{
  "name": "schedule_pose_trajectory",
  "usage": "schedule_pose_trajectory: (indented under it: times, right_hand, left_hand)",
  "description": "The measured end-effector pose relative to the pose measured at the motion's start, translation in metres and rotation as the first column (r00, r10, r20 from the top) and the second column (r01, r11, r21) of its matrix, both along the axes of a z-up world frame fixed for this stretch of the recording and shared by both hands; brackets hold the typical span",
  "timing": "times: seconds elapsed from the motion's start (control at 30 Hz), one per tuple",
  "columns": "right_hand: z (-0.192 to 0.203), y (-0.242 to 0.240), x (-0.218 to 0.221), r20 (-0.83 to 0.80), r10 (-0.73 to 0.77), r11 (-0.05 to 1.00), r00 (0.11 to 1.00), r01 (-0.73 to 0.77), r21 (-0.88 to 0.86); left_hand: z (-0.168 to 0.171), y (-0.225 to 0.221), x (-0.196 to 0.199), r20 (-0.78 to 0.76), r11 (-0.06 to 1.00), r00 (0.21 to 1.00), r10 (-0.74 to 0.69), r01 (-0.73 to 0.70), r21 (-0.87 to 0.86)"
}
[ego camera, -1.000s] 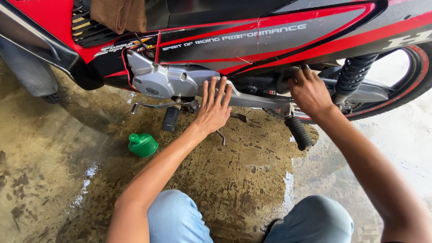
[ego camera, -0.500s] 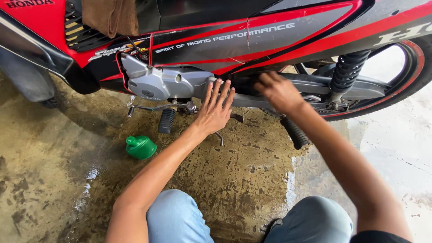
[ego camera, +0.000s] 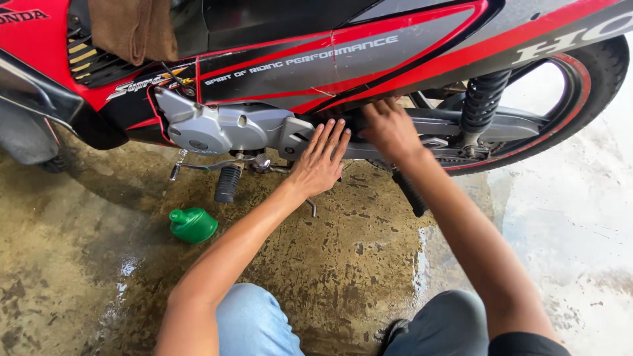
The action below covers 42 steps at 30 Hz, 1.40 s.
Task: The person wipes the side panels and engine area of a red Honda motorcycle using a brown cloth. They pour liquid from a green bottle onto a black sponge and then continue wiping the motorcycle's bodywork, including the seat and rear fender.
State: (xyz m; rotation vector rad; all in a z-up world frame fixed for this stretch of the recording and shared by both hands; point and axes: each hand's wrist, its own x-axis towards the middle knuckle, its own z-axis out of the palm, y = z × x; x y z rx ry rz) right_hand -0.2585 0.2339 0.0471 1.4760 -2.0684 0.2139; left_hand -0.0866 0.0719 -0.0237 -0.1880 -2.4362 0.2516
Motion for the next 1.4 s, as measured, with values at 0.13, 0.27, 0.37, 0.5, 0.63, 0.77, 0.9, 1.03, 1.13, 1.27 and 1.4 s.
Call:
schedule_pose_trajectory:
  times: [0.13, 0.27, 0.37, 0.5, 0.63, 0.77, 0.9, 1.03, 1.13, 1.27, 1.4]
  right_hand:
    - [0.016, 0.003, 0.005, 0.101, 0.048, 0.999, 0.994, -0.046, -0.016]
    - [0.024, 0.048, -0.045, 0.294, -0.369, 0.921, 0.882, 0.303, 0.247]
    - [0.022, 0.059, -0.067, 0.229, -0.562, 0.803, 0.795, 0.459, 0.38]
    - [0.047, 0.015, -0.034, 0.433, -0.618, 0.785, 0.657, 0.485, 0.385]
    - [0.011, 0.008, 0.009, 0.381, -0.073, 0.997, 0.922, 0.075, 0.009]
    - [0.016, 0.016, 0.007, 0.419, -0.109, 0.993, 0.901, 0.114, 0.012]
    - [0.01, 0.049, -0.03, 0.477, -0.369, 0.927, 0.798, 0.353, 0.125]
    - [-0.003, 0.08, -0.076, 0.451, -0.387, 0.922, 0.805, 0.341, 0.182]
    - [0.049, 0.099, -0.03, 0.399, -0.289, 0.935, 0.87, 0.167, 0.312]
    - [0.064, 0.123, -0.01, 0.22, -0.251, 0.88, 0.943, 0.128, 0.457]
    - [0.02, 0.134, -0.023, 0.367, -0.245, 0.945, 0.897, 0.136, 0.298]
  left_hand:
    - [0.009, 0.004, -0.005, 0.038, 0.999, 0.999, 0.017, -0.016, -0.029]
    - [0.016, 0.014, -0.016, 0.164, 0.999, 0.986, 0.016, -0.022, 0.034]
    - [0.021, 0.024, -0.021, 0.174, 0.999, 0.984, 0.027, -0.031, 0.019]
    - [0.02, 0.028, -0.028, 0.127, 0.998, 0.99, 0.057, -0.052, -0.039]
    - [0.008, 0.031, -0.032, -0.005, 0.994, 0.997, 0.08, -0.08, -0.069]
    - [0.009, 0.026, -0.026, -0.008, 0.996, 0.998, 0.062, -0.063, -0.057]
    - [0.013, 0.031, -0.026, 0.032, 0.999, 0.999, 0.033, -0.033, 0.003]
    - [0.016, 0.04, -0.038, 0.079, 1.0, 0.997, 0.01, -0.011, 0.023]
    - [0.014, 0.041, -0.043, 0.123, 1.0, 0.992, -0.008, 0.006, 0.018]
    - [0.017, 0.044, -0.045, 0.123, 1.0, 0.992, -0.011, 0.011, 0.005]
    - [0.021, 0.049, -0.05, 0.128, 1.0, 0.992, -0.019, 0.018, 0.008]
